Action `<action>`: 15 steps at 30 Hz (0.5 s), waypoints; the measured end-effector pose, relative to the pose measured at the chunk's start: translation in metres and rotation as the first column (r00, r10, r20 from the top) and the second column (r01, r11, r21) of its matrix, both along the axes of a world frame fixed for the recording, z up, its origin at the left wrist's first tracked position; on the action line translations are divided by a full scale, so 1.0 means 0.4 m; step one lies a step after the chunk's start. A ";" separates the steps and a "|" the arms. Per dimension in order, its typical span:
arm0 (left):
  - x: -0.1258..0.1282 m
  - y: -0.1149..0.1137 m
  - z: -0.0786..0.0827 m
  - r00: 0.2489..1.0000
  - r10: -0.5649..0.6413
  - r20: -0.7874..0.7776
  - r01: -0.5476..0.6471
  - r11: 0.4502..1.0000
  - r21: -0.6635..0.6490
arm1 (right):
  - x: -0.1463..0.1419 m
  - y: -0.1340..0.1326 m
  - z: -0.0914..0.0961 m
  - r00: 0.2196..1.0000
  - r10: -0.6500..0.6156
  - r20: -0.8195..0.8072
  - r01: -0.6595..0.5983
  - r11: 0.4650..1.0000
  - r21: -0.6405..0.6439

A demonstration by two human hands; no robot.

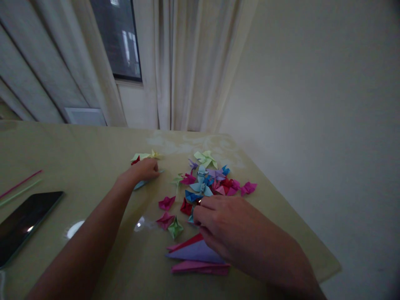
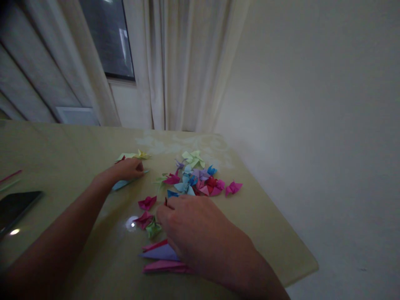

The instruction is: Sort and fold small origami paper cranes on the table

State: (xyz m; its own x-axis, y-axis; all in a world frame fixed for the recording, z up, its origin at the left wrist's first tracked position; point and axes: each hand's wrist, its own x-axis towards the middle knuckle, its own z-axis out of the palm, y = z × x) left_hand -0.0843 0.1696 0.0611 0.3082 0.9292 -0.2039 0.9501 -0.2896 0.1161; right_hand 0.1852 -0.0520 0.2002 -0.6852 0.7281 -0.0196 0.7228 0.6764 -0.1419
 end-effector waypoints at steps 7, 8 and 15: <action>-0.004 0.001 -0.012 0.998 -0.014 0.064 0.018 0.997 -0.075 | -0.041 0.003 -0.039 0.993 -0.032 0.112 0.032 0.999 0.000; -0.003 0.000 -0.011 0.997 -0.016 0.073 0.021 0.997 -0.072 | -0.049 0.004 -0.041 0.993 -0.028 0.118 0.031 0.999 -0.022; 0.032 -0.055 0.117 0.856 -0.099 0.507 0.138 0.990 -0.041 | -0.032 0.067 -0.030 0.993 -0.062 -0.097 0.049 0.990 -0.132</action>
State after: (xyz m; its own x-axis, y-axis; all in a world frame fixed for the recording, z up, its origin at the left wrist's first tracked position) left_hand -0.0716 0.1477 0.1079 0.4937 0.8678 -0.0570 0.7155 -0.3681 0.5937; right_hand 0.1724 -0.0253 0.1880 -0.6472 0.7607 -0.0493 0.7362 0.6070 -0.2993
